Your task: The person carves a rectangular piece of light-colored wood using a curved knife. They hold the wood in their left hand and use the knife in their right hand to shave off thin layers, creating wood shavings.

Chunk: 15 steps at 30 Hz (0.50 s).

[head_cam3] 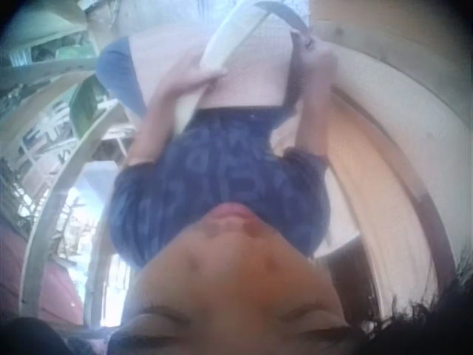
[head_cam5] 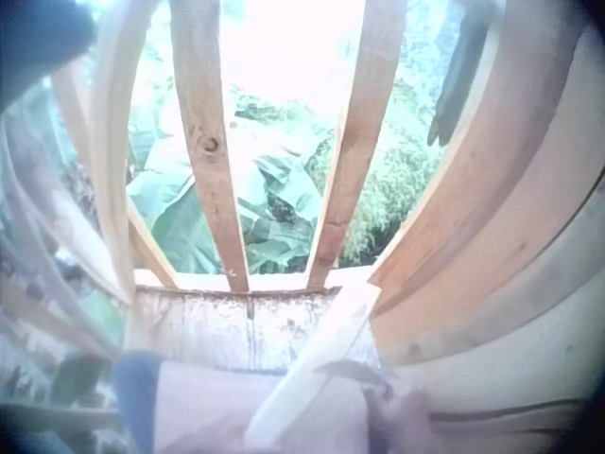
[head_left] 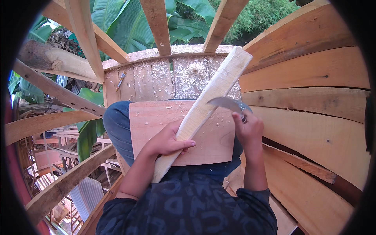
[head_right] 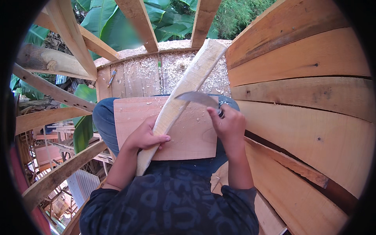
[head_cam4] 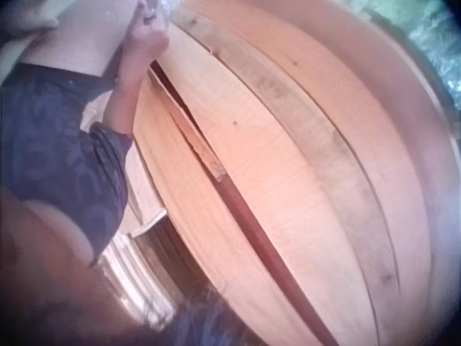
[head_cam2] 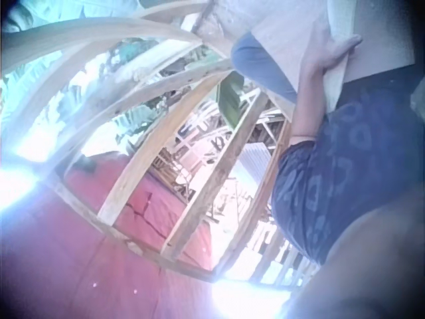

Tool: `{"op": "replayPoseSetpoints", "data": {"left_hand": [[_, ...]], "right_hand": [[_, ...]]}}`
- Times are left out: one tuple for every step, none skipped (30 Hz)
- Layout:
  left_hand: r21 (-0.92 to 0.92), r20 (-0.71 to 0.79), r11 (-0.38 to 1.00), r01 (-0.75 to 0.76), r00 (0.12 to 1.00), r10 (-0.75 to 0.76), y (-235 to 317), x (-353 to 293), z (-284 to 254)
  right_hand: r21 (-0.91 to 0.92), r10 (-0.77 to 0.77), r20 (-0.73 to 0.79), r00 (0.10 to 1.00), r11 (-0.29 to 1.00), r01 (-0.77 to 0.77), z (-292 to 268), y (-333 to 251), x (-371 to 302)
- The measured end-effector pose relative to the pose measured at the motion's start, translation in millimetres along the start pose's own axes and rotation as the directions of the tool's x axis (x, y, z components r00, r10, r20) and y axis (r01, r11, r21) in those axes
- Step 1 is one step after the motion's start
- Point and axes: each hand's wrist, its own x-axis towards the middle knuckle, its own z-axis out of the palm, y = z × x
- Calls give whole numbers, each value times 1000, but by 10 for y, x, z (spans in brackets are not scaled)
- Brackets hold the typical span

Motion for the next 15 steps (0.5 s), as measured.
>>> {"op": "replayPoseSetpoints", "data": {"left_hand": [[-12, 11, 1000, 1, 1000, -1, -1, -2, -5], [-25, 21, 1000, 2, 1000, -1, -6, -4, -5], [-36, 35, 999, 10, 999, -9, -20, -9, -11], [-10, 18, 1000, 20, 1000, -20, -32, -7, -14], [16, 0, 999, 31, 1000, -31, -38, 9, -25], [44, -21, 998, 34, 999, -33, -32, 36, -29], [3, 1, 999, 32, 999, -32, -35, 22, -27], [-38, 22, 999, 31, 999, -31, -43, -14, -27], [-72, 46, 997, 38, 998, -35, -45, -37, -40], [-75, 42, 997, 32, 999, -29, -47, -31, -45], [-77, 38, 997, 27, 999, -24, -52, -17, -44], [-86, 33, 996, 21, 999, -18, -63, -13, -29], [-44, 7, 998, 47, 999, -47, -47, 15, -28], [-2, -19, 997, 74, 997, -74, -10, 65, -39], [39, -48, 995, 95, 995, -93, 13, 102, -37]], "right_hand": [[-11, -92, 8, 996, 996, 92, 10, -30, -45], [-3, -32, 3, 999, 999, 32, 10, 6, 0], [8, 35, -1, 999, 999, -35, 18, 66, 60], [15, 100, 4, 995, 995, -100, 12, 131, 126], [21, 164, 9, 986, 986, -164, 7, 187, 174], [29, 219, 11, 976, 975, -219, -1, 221, 214], [43, 161, 9, 987, 986, -161, 4, 193, 170], [57, 101, 7, 995, 993, -102, 22, 123, 87], [76, 49, 1, 999, 996, -48, 59, 74, 30], [65, 12, 7, 1000, 998, -13, 85, 55, 26], [54, -24, 14, 1000, 998, 23, 102, 36, 29], [39, -62, 27, 998, 997, 61, 103, 20, 31], [24, -100, 41, 994, 995, 99, 103, 13, 39], [-76, -66, 28, 997, 995, 68, 112, 42, 115], [-31, -39, 25, 999, 999, 40, 150, 39, 101]]}}
